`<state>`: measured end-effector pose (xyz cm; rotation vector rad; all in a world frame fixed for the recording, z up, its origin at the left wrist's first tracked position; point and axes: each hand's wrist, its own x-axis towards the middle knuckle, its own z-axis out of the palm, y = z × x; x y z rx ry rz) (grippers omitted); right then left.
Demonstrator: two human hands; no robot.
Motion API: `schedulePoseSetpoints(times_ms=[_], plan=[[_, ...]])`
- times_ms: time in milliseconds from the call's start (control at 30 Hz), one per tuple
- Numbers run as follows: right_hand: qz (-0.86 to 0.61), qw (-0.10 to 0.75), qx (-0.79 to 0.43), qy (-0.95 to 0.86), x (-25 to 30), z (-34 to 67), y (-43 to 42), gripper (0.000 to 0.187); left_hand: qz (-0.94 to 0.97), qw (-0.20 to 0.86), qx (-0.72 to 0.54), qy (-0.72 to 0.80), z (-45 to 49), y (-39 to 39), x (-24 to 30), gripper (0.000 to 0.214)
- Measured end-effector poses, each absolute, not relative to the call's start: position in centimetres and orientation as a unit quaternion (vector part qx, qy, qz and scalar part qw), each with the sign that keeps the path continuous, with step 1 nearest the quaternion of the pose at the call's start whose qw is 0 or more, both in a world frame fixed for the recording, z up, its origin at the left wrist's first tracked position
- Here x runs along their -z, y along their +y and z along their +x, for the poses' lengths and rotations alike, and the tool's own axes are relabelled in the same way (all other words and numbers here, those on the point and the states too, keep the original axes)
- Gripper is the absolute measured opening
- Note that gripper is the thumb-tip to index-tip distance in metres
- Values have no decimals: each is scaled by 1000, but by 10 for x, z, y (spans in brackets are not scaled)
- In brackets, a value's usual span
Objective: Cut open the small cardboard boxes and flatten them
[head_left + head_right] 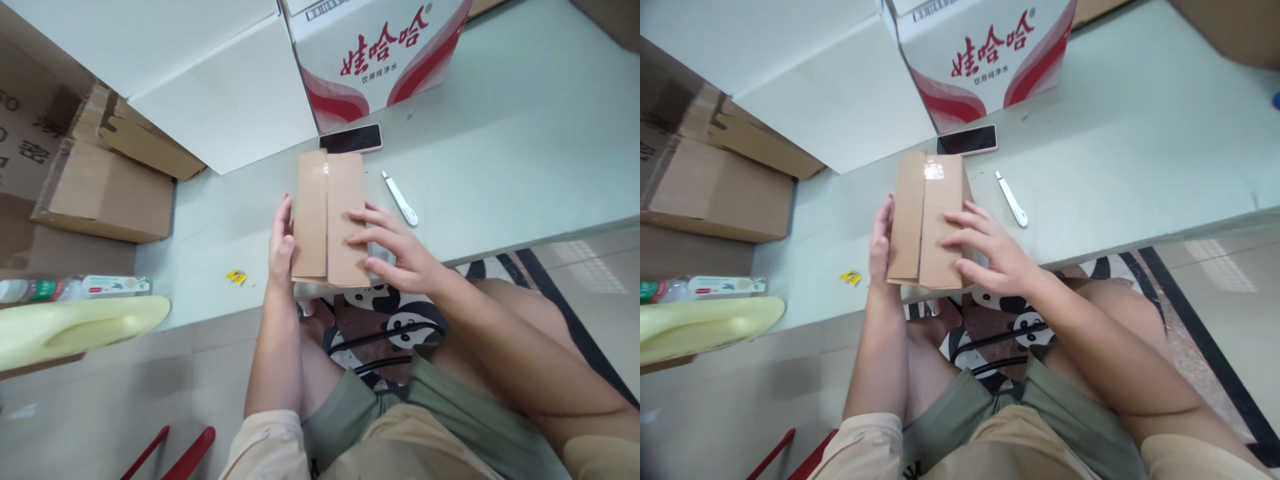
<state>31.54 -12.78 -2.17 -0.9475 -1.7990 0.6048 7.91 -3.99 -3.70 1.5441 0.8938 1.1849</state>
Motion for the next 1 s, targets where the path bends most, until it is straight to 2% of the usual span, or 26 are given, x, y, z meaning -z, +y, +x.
schedulePoseSetpoints(times_ms=[100, 167, 233, 300, 400, 467, 500, 567, 700, 767, 1000], plan=[[-376, 473, -271, -750, 23, 317, -125, 36, 734, 393, -468, 296, 74, -36, 26, 55], [-464, 482, -245, -701, 26, 325, -120, 37, 773, 351, -448, 281, 73, -34, 25, 46], [-611, 452, -175, -626, 31, 338, -112, 37, 784, 319, -455, 277, 75, -35, 28, 42], [-731, 344, -123, -576, 34, 350, -104, 43, 796, 274, -466, 273, 80, -39, 31, 41], [-793, 154, -154, -568, 34, 361, -95, 60, 821, 194, -468, 265, 90, -47, 31, 45], [-801, 106, -184, -560, 32, 363, -93, 64, 834, 152, -461, 263, 98, -54, 28, 49], [-803, 117, -192, -551, 29, 363, -92, 63, 839, 136, -456, 263, 101, -58, 27, 51], [-795, 206, -219, -528, 23, 363, -92, 50, 844, 114, -452, 263, 108, -64, 24, 54], [-631, 517, -321, -482, 3, 362, -100, 25, 843, 102, -461, 258, 117, -72, 22, 53], [-543, 612, -320, -477, -9, 358, -108, 23, 846, 101, -457, 254, 121, -74, 21, 53], [-475, 711, -101, -508, -37, 329, -129, 15, 851, 108, -452, 244, 132, -84, 22, 53]])
